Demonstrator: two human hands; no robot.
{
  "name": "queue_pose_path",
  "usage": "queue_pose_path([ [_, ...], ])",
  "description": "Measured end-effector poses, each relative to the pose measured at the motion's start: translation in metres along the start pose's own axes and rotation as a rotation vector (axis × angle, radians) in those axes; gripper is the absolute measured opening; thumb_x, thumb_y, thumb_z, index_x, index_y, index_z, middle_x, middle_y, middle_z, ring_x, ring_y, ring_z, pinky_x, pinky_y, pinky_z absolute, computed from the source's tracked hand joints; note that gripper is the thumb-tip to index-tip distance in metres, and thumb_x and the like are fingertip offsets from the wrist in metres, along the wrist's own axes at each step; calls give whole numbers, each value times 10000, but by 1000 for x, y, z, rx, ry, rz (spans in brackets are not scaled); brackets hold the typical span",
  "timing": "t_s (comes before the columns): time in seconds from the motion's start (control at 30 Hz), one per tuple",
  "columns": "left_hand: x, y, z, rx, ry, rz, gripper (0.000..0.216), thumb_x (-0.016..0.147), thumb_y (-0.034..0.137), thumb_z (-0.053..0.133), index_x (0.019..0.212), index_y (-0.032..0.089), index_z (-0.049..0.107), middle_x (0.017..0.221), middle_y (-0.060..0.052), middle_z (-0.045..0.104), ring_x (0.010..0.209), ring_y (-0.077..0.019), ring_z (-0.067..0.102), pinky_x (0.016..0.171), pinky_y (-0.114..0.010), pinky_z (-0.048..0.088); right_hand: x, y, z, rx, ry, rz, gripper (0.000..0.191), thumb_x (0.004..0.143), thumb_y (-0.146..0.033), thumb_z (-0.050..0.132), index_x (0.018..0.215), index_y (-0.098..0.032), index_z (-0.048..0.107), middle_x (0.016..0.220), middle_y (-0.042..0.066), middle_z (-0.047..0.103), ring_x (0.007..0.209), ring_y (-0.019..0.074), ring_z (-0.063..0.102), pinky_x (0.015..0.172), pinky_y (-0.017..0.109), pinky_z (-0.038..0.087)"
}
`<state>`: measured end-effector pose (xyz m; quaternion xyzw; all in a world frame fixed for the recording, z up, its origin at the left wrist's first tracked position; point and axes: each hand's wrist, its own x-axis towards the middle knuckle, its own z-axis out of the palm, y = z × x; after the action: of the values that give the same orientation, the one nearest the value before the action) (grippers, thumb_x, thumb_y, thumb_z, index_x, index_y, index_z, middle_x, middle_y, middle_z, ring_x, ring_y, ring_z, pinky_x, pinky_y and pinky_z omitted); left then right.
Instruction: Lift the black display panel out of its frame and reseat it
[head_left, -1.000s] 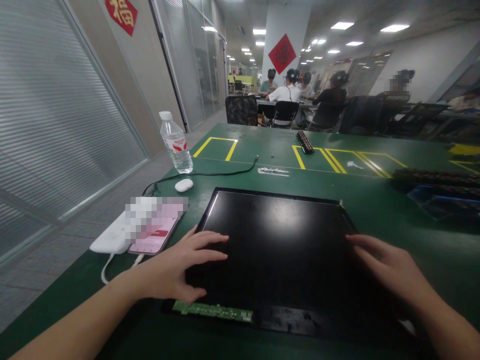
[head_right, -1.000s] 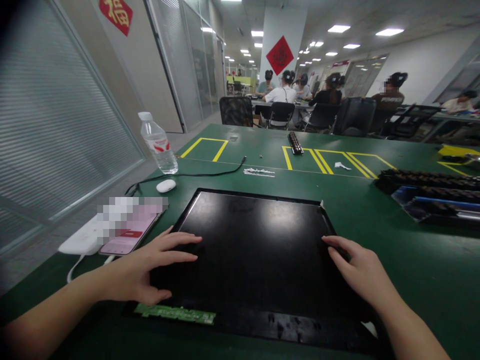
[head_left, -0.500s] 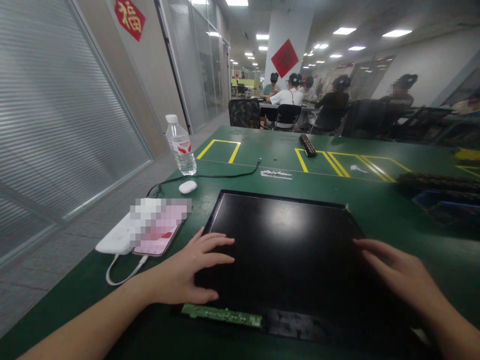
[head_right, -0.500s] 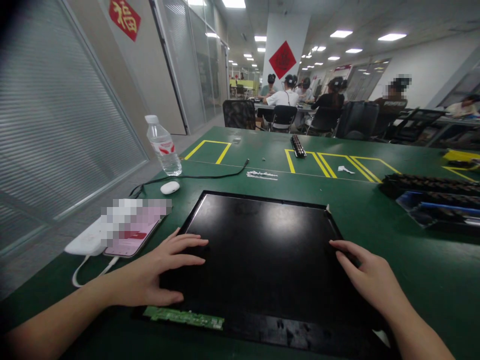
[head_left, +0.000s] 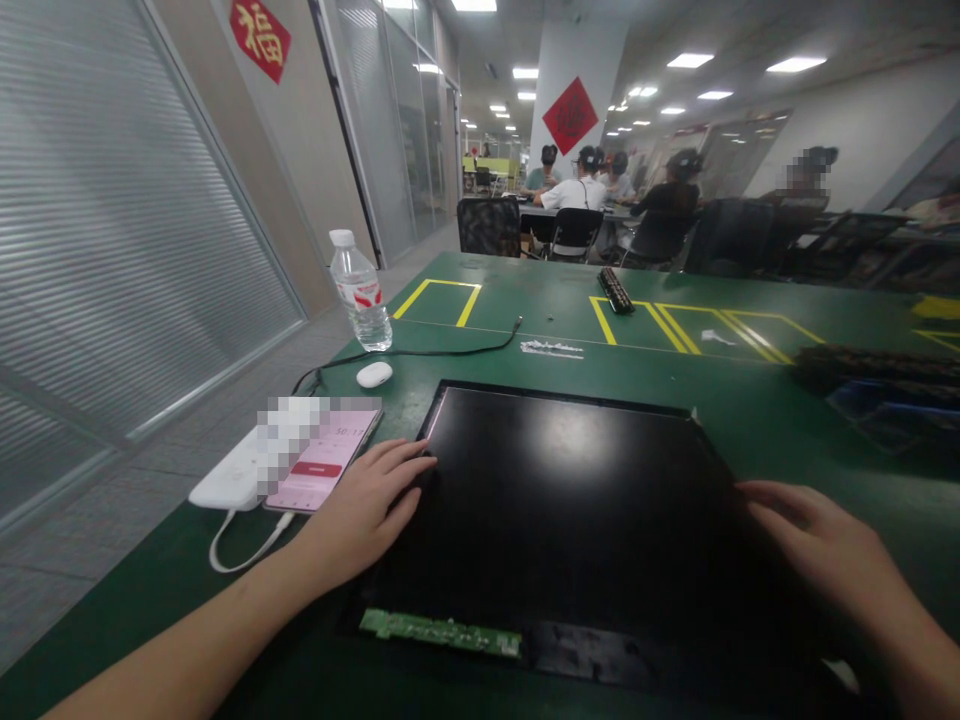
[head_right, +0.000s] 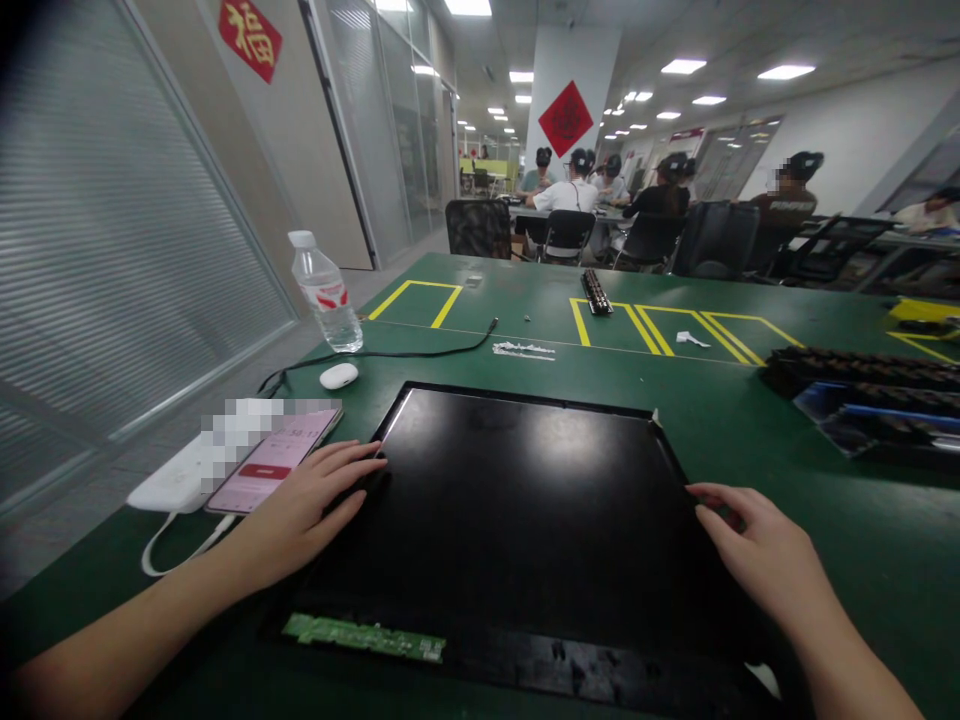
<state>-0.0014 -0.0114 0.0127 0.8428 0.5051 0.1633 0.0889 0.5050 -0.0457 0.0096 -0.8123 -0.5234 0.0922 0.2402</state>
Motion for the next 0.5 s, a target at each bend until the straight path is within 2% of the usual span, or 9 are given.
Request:
queue_pose_path([
  [0.1,2,6,-6,53,-21,-26,432,983,281,426,1314,177,683,1441,-129,647,1329,-342,550,1113,-576,443,2,7,3,-15,-32,-30,430,664,-541,530,890,-282,789,959,83,765,716,288,688,672,445,539],
  [0.27,3,10,-10,103,-85,-41,511,865,120,448,1319,166,679,1411,-115,675,1301,-330,581,1114,-572,444,3,12,7,-28,-55,-73,407,697,-529,534,904,-283,784,928,80,760,739,290,696,660,429,541],
  [0.5,2,9,-8,20,-113,-44,569,807,56,462,1322,161,680,1457,-131,633,1335,-338,554,1139,-562,427,3,9,5,-61,-86,-40,416,682,-540,538,873,-269,790,946,93,769,788,313,705,708,460,548],
])
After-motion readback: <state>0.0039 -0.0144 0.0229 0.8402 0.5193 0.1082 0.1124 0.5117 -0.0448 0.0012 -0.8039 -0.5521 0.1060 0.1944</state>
